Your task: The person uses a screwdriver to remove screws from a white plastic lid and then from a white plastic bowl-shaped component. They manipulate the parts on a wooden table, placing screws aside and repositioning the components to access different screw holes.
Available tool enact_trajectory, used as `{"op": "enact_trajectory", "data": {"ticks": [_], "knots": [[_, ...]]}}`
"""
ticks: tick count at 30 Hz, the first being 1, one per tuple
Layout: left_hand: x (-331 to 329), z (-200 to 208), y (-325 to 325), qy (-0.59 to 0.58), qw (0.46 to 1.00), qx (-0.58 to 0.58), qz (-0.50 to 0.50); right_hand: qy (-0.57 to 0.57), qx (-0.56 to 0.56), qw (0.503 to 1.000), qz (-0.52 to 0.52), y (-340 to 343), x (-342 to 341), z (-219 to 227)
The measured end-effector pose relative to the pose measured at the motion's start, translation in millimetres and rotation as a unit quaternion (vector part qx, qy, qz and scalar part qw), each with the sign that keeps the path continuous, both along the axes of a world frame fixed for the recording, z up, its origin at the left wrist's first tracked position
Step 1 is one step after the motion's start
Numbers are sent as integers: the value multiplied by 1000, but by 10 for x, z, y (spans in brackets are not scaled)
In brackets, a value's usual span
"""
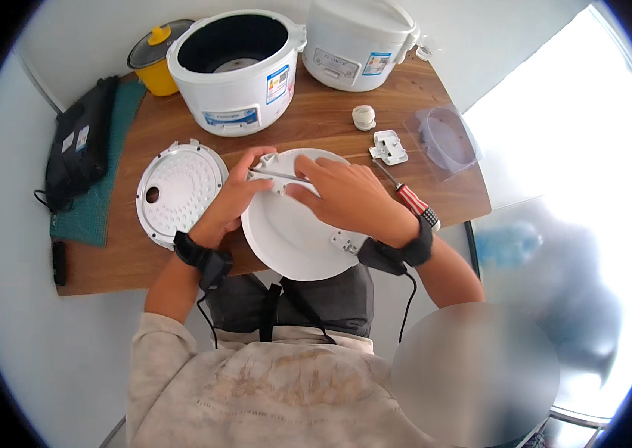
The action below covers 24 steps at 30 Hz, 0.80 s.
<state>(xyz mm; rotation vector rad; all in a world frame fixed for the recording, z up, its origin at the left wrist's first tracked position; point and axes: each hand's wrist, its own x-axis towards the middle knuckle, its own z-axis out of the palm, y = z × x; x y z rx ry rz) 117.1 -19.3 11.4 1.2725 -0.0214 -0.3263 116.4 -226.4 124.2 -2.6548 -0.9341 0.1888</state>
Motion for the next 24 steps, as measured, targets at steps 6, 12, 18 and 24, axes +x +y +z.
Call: {"op": "enact_trajectory", "data": {"ticks": [6,12,18,24], "knots": [[-241,50,-49,1,996,-4,91,-19,40,998,-43,-392,-322,15],[-561,69,-140,53,970,-147,184,-47,33,996,-65,-431,-429,-62],[-653,-50,-165,21,971,-124,206,-89,6,996,29,-409,-226,-112],[-686,-188,-191,1,972,-104,213,-127,-51,986,99,-256,-48,-67]]}}
